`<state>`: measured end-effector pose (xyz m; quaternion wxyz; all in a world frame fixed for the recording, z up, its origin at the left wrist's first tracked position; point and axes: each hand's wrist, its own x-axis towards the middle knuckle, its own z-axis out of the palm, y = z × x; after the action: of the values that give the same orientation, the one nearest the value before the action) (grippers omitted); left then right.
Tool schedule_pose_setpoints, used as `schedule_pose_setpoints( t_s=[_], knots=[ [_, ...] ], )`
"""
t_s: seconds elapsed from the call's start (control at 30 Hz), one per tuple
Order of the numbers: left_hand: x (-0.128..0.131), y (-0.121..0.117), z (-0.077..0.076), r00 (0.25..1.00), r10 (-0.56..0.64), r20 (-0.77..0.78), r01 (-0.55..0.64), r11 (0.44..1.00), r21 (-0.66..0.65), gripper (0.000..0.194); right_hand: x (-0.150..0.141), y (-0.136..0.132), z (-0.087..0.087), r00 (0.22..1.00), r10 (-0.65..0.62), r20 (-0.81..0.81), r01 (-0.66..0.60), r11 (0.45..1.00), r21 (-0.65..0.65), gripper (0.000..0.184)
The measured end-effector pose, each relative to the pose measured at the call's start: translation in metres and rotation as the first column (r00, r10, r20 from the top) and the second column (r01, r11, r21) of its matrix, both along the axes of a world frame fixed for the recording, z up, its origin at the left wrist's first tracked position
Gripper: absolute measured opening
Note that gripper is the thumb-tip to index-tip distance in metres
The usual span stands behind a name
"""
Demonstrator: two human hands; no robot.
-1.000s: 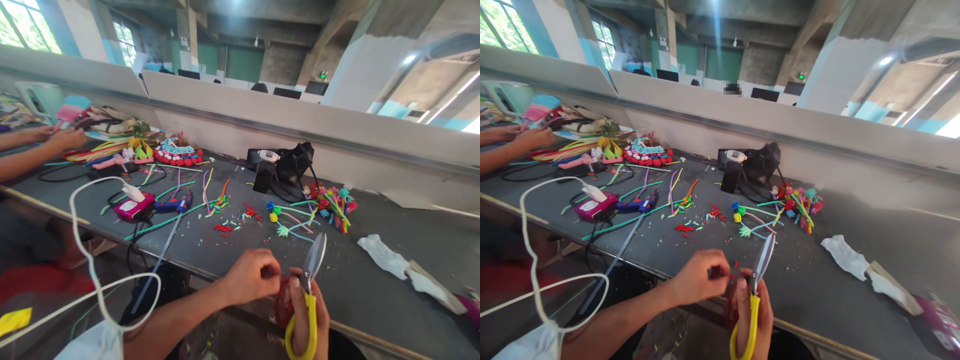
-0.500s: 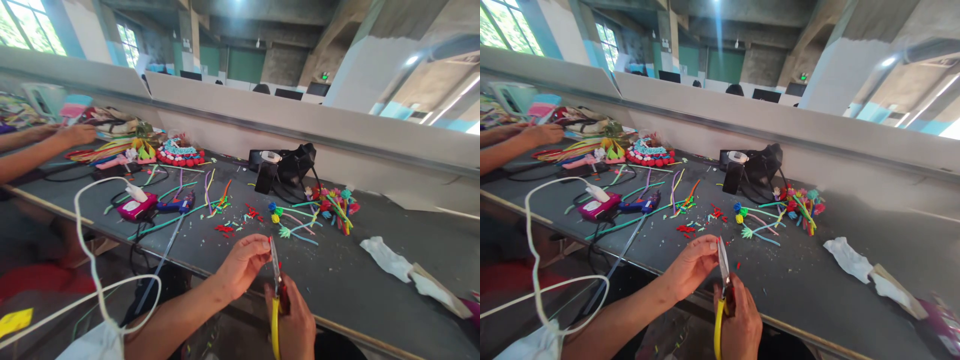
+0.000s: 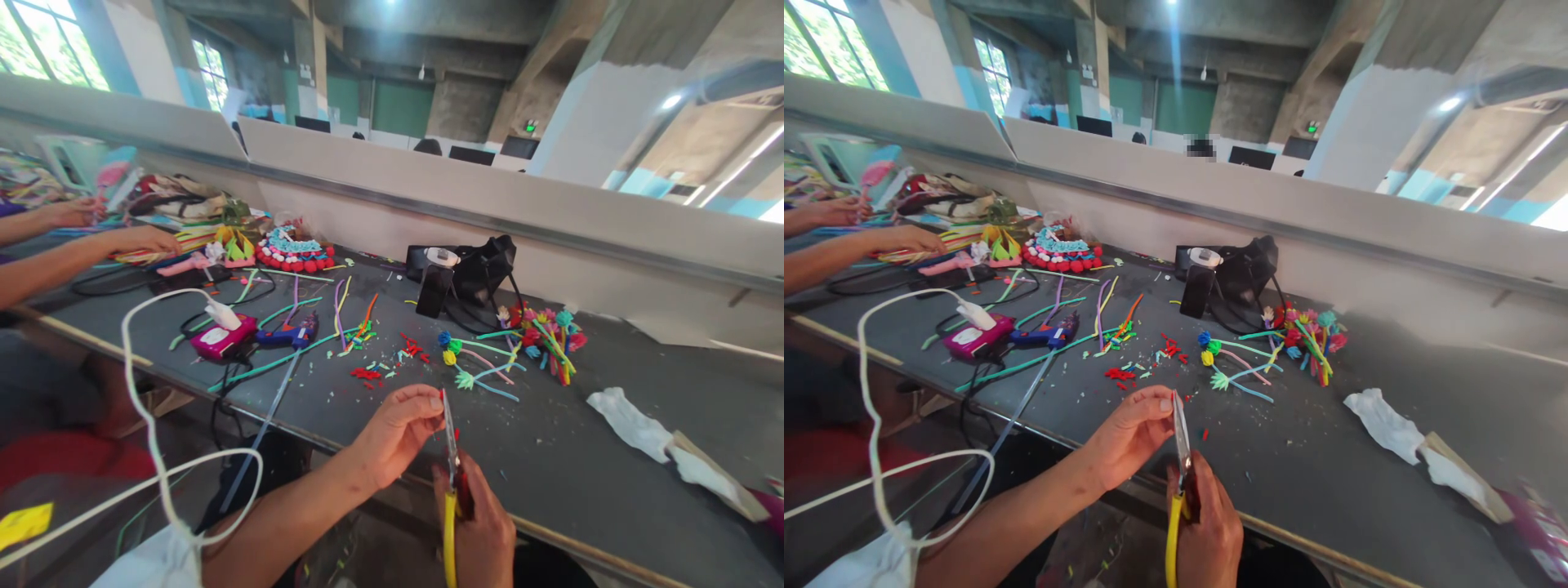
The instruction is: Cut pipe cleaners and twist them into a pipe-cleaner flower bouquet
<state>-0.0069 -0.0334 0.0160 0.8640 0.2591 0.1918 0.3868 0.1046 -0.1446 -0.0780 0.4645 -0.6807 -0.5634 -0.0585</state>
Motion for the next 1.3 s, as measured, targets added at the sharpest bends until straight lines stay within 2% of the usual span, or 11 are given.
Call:
schedule_pose_setpoints(
  t_s=[0.4, 0.7, 0.8, 0.9, 0.97, 1.0, 1.07, 1.1, 1.13, 1.2, 1.3],
  knots=[
    [0.000, 0.001, -0.003, 1.000, 0.004, 0.025, -0.004, 1.000, -0.002, 0.014, -0.004, 0.003, 0.012, 0.997, 0.052, -0.050, -0.053, 0.998, -0.029, 0.028],
    [0.000, 0.001, -0.001, 1.000, -0.008, -0.021, 0.008, 1.000, 0.019, 0.013, -0.002, 0.002, 0.009, 0.990, 0.084, -0.112, -0.088, 0.996, -0.030, 0.025],
    [0.000, 0.002, -0.001, 0.996, -0.023, -0.081, 0.028, 0.998, 0.062, 0.013, -0.003, 0.002, 0.012, 0.982, 0.099, -0.159, -0.110, 0.992, -0.057, 0.024],
    [-0.005, 0.014, -0.003, 0.955, 0.044, -0.292, 0.024, 0.974, 0.223, 0.010, -0.006, 0.002, 0.019, 0.965, 0.038, -0.258, -0.060, 0.995, -0.079, 0.028],
    [-0.011, 0.030, -0.006, 0.818, 0.224, -0.530, 0.055, 0.886, 0.460, 0.008, -0.007, 0.003, 0.024, 0.939, -0.041, -0.343, 0.017, 0.997, -0.071, 0.032],
    [-0.015, 0.040, -0.008, 0.692, 0.356, -0.628, 0.107, 0.809, 0.577, 0.007, -0.007, 0.003, 0.026, 0.922, -0.075, -0.380, 0.054, 0.996, -0.067, 0.035],
    [-0.024, 0.059, -0.014, 0.347, 0.650, -0.676, 0.354, 0.576, 0.736, 0.005, -0.006, 0.004, 0.029, 0.894, -0.113, -0.434, 0.090, 0.993, -0.074, 0.038],
    [-0.028, 0.068, -0.017, 0.170, 0.757, -0.631, 0.506, 0.482, 0.715, 0.006, -0.004, 0.004, 0.030, 0.882, -0.122, -0.456, 0.095, 0.992, -0.083, 0.039],
    [-0.031, 0.075, -0.020, 0.100, 0.786, -0.610, 0.546, 0.469, 0.694, 0.007, -0.003, 0.004, 0.030, 0.869, -0.130, -0.478, 0.096, 0.991, -0.093, 0.040],
    [-0.037, 0.084, -0.025, 0.025, 0.813, -0.582, 0.589, 0.458, 0.666, 0.013, -0.002, 0.005, 0.030, 0.839, -0.144, -0.525, 0.098, 0.989, -0.115, 0.041],
    [-0.036, 0.085, -0.029, -0.010, 0.835, -0.550, 0.628, 0.433, 0.647, 0.018, -0.001, 0.005, 0.030, 0.791, -0.167, -0.589, 0.109, 0.985, -0.132, 0.044]
  ],
)
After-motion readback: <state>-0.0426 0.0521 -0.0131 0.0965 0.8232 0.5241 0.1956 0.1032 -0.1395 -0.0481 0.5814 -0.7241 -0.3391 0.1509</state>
